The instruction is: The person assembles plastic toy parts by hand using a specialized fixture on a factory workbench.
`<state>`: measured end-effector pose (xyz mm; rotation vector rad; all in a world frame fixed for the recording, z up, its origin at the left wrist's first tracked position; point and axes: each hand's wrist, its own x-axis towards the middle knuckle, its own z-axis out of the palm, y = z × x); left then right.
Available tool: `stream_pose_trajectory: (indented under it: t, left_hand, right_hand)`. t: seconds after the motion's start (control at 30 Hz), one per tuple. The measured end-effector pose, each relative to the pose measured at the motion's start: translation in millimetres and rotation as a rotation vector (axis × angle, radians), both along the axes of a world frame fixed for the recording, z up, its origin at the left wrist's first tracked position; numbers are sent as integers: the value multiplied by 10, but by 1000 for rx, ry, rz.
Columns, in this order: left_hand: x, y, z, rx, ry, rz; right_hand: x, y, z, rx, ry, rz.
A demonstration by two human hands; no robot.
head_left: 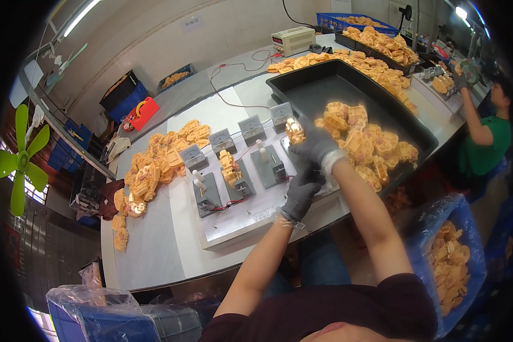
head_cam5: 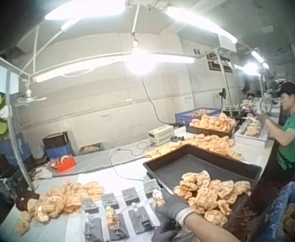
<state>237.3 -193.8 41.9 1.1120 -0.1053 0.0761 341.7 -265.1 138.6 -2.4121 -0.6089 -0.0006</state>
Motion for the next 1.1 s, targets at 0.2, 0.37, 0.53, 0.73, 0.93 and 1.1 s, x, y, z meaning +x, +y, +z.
stream_pose_trajectory:
  t: [0.2, 0.37, 0.53, 0.73, 0.93, 1.1]
  left_hand:
    - [-7, -10, 47, 5, 5, -5]
    - [-4, -18, 44, 33, -6, 11]
    - [-13, -15, 67, 36, -18, 5]
    - [-5, -4, 25, 49, -12, 5]
    - [11, -12, -31, -82, 4, -50]
    - [-10, -36, 69, -75, 25, -62]
  right_hand:
    - [-5, -9, 9, 12, -5, 1]
    - [-4, -12, 14, 21, 2, -3]
    - [-28, -9, 42, 9, -6, -7]
    - [16, 7, -12, -8, 5, -7]
    - [83, -27, 85, -102, 75, 70]
    - [98, -61, 381, 458, -30, 43]
